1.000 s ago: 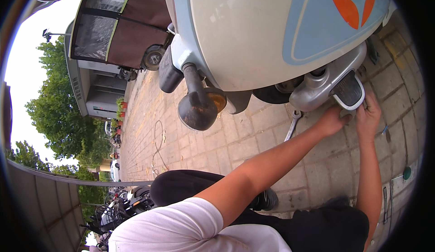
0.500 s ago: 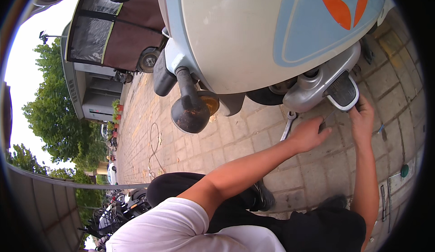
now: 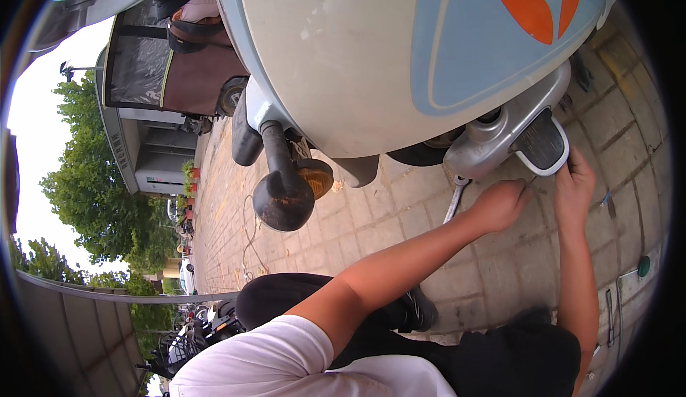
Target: The person removes the rear fender and mudguard from a light blue scooter, then reinstalls them using a screwdriver and an Allen key. The person also attaches the footrest plate and tightens its screws.
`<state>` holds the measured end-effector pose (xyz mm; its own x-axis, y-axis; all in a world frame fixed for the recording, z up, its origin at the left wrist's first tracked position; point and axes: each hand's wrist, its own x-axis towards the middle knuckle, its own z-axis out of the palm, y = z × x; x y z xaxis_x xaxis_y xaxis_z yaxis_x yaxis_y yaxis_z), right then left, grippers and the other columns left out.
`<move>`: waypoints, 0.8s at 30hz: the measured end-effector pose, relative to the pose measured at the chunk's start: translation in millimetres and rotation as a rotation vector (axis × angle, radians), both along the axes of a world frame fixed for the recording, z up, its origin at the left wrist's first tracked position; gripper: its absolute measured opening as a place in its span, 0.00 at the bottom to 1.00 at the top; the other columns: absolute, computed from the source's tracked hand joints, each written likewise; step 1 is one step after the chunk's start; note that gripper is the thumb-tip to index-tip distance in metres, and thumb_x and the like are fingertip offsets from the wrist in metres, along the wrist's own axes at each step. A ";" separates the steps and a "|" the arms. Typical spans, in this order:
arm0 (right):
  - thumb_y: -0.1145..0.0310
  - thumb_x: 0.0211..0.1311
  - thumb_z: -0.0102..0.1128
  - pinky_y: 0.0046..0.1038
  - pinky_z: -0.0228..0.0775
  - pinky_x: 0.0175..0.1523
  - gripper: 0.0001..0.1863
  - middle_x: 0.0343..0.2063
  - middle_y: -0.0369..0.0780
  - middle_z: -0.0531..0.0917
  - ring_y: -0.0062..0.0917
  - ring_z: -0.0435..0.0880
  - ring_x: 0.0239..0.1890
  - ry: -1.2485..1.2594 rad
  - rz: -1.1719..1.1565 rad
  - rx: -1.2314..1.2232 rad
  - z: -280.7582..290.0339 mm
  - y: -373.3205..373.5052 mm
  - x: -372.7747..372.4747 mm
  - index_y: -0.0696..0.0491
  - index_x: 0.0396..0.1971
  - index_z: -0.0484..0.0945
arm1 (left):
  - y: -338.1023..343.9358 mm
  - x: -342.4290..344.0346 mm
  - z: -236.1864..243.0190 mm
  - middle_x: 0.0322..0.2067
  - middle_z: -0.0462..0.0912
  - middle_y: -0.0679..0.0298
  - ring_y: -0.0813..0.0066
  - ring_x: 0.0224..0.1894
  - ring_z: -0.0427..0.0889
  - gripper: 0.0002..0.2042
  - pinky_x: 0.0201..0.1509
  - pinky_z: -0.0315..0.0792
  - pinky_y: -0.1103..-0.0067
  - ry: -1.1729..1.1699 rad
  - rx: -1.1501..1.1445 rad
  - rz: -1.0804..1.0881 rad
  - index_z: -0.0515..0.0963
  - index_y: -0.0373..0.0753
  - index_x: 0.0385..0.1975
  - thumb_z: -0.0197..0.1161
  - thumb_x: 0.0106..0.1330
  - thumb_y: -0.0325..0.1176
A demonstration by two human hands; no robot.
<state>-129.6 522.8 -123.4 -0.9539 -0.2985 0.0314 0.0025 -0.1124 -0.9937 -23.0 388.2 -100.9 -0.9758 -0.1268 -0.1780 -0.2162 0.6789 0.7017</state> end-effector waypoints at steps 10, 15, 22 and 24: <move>0.86 0.55 0.50 0.21 0.68 0.48 0.13 0.35 0.36 0.81 0.18 0.77 0.39 0.476 -0.150 0.227 13.9 -7.1 -5.7 0.62 0.41 0.78 | 2.0 -43.1 -55.0 0.43 0.78 0.43 0.44 0.47 0.76 0.18 0.53 0.69 0.59 0.248 -0.027 0.072 0.75 0.30 0.44 0.62 0.57 0.36; 0.86 0.52 0.51 0.21 0.68 0.46 0.12 0.32 0.35 0.78 0.18 0.75 0.37 0.421 -0.140 0.095 14.0 -8.7 -5.8 0.62 0.37 0.77 | 5.1 -51.5 -52.8 0.49 0.76 0.44 0.45 0.54 0.73 0.21 0.60 0.65 0.63 0.240 0.110 0.032 0.73 0.33 0.49 0.63 0.55 0.33; 0.81 0.58 0.52 0.21 0.70 0.47 0.09 0.34 0.34 0.83 0.17 0.78 0.38 0.100 -0.063 0.048 -2.4 -3.8 -10.7 0.62 0.36 0.80 | 16.7 -63.8 -55.0 0.52 0.76 0.50 0.57 0.57 0.74 0.22 0.60 0.66 0.68 0.216 0.343 0.010 0.71 0.36 0.53 0.63 0.58 0.35; 0.80 0.59 0.53 0.22 0.70 0.47 0.10 0.36 0.35 0.83 0.17 0.79 0.39 0.090 -0.059 0.075 -4.6 -2.9 -11.4 0.61 0.38 0.81 | 13.2 -70.7 -56.0 0.52 0.76 0.51 0.59 0.56 0.75 0.22 0.60 0.67 0.69 0.058 0.441 0.026 0.72 0.36 0.52 0.63 0.59 0.35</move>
